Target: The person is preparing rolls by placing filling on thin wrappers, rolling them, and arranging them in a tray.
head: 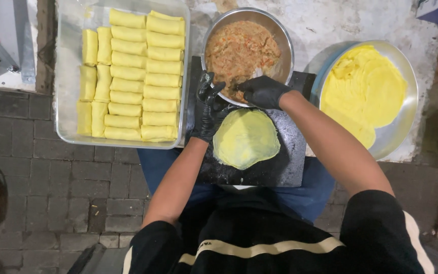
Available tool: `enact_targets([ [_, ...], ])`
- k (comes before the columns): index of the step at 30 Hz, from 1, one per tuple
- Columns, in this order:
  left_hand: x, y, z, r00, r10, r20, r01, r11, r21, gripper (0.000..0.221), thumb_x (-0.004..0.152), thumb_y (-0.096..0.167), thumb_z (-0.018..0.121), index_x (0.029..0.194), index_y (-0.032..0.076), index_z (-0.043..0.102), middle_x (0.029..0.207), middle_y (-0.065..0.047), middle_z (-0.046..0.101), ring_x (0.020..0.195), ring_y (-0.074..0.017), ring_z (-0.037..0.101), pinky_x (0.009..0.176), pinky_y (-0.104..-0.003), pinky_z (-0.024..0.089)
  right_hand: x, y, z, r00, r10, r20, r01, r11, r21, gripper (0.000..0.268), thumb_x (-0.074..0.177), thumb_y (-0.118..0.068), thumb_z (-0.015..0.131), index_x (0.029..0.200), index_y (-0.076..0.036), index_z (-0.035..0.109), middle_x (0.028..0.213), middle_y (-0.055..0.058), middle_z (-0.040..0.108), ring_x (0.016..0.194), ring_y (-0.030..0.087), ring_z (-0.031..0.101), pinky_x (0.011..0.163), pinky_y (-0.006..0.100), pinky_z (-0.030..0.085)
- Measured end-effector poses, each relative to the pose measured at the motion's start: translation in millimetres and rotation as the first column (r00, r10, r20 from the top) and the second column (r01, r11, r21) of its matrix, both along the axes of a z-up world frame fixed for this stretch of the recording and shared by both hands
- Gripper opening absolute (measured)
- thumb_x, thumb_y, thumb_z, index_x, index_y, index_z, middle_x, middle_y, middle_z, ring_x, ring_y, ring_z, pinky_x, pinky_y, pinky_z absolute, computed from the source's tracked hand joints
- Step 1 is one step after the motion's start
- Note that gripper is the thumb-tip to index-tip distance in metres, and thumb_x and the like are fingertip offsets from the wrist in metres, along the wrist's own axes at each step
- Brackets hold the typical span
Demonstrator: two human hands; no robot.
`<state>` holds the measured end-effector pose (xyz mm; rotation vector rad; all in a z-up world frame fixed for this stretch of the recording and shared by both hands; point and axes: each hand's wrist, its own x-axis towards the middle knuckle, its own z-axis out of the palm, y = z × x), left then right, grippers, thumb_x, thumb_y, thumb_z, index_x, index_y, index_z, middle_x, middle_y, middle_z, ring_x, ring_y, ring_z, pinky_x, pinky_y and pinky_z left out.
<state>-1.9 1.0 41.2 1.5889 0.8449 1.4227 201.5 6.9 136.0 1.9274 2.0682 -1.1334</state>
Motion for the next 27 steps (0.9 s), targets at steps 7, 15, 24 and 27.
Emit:
enact_targets([
  [7,2,3,-20,0.986,0.102,-0.131,-0.078,0.981,0.177,0.067,0.058,0.034,0.099,0.113,0.011,0.069,0.128,-0.011,0.056,0.129,-0.0318,0.048,0.114,-0.046,0.036,9,10,17,0.995,-0.022,-0.101,0.008,0.991,-0.135,0.037,0.087,-0.032,0.063,0.119,-0.015,0.071,0.122,0.015,0.068,0.120,0.035,0.059,0.106,0.046,0.043],
  [15,-2,-1,-17,0.961,0.187,-0.202,-0.109,0.932,0.345,0.067,0.053,0.044,0.098,0.105,0.014,0.067,0.107,-0.005,0.062,0.111,-0.0258,0.060,0.109,-0.048,0.040,7,11,45,0.971,0.111,-0.211,-0.142,0.980,-0.140,0.045,0.082,-0.037,0.076,0.121,-0.013,0.071,0.123,0.015,0.068,0.119,0.037,0.060,0.103,0.046,0.046],
  [24,-5,-12,-9,0.966,0.190,-0.175,-0.132,0.945,0.299,0.063,0.053,0.045,0.098,0.096,0.012,0.067,0.109,-0.007,0.061,0.120,-0.0336,0.056,0.108,-0.046,0.041,5,-1,61,0.941,0.099,-0.323,-0.149,0.980,-0.133,0.044,0.075,-0.026,0.083,0.114,-0.009,0.072,0.120,0.017,0.069,0.117,0.037,0.062,0.099,0.046,0.048],
  [27,-8,-12,-9,0.965,0.184,-0.185,-0.122,0.945,0.303,0.062,0.052,0.048,0.098,0.094,0.013,0.068,0.108,-0.006,0.061,0.121,-0.0323,0.056,0.109,-0.045,0.041,7,-9,88,0.926,-0.024,-0.377,-0.041,0.986,-0.163,0.046,0.074,-0.023,0.085,0.114,-0.005,0.072,0.119,0.021,0.069,0.118,0.040,0.061,0.101,0.046,0.047],
])
